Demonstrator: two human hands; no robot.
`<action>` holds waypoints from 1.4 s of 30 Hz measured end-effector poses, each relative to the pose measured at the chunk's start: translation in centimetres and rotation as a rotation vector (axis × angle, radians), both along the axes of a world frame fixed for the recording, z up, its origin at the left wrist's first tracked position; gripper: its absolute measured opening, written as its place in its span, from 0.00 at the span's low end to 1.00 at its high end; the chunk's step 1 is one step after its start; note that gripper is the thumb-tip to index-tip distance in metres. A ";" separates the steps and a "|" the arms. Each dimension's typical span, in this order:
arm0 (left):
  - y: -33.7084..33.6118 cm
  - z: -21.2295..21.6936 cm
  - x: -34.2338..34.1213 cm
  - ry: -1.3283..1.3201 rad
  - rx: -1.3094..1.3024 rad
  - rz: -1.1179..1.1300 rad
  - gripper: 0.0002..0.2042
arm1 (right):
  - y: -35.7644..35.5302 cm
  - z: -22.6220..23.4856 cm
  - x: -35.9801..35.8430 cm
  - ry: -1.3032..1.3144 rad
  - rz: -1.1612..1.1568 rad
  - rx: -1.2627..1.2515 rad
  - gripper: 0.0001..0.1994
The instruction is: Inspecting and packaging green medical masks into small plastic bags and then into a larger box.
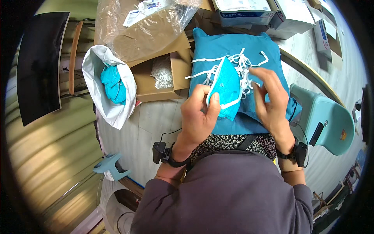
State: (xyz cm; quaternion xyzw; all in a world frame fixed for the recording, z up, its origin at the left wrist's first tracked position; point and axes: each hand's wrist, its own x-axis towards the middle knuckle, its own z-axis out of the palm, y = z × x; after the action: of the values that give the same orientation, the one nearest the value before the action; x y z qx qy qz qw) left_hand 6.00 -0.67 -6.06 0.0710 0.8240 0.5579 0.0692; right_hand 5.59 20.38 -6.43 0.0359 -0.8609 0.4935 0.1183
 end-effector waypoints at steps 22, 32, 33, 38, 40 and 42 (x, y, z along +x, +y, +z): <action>-10.1 -3.0 -0.9 -0.274 0.408 0.560 0.04 | -0.1 -3.4 -2.9 -0.177 0.157 0.053 0.09; -32.6 -3.6 -9.7 -0.177 0.596 1.197 0.18 | 2.8 -7.6 -2.8 -0.168 -0.041 0.263 0.15; -29.5 -3.1 -10.3 -0.171 0.471 1.116 0.20 | 3.4 -7.6 -2.6 -0.176 -0.080 0.314 0.16; -13.4 -5.6 -6.9 -0.016 0.041 0.172 0.38 | 3.8 -9.0 -4.4 -0.142 -0.105 0.402 0.22; -8.2 -4.9 -6.0 0.039 -0.138 -0.115 0.56 | 3.0 -8.1 -4.8 -0.336 -0.122 0.224 0.24; -4.8 -4.9 -5.5 0.133 -0.269 -0.253 0.62 | 3.4 -8.8 -4.5 -0.298 -0.042 0.211 0.24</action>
State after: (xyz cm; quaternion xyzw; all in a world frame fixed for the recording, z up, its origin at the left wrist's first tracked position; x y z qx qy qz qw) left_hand 0.54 -5.44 -10.94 0.2010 0.8783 0.4237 0.0931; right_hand 1.06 23.78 -15.23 -0.0434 -0.9165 0.3976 -0.0046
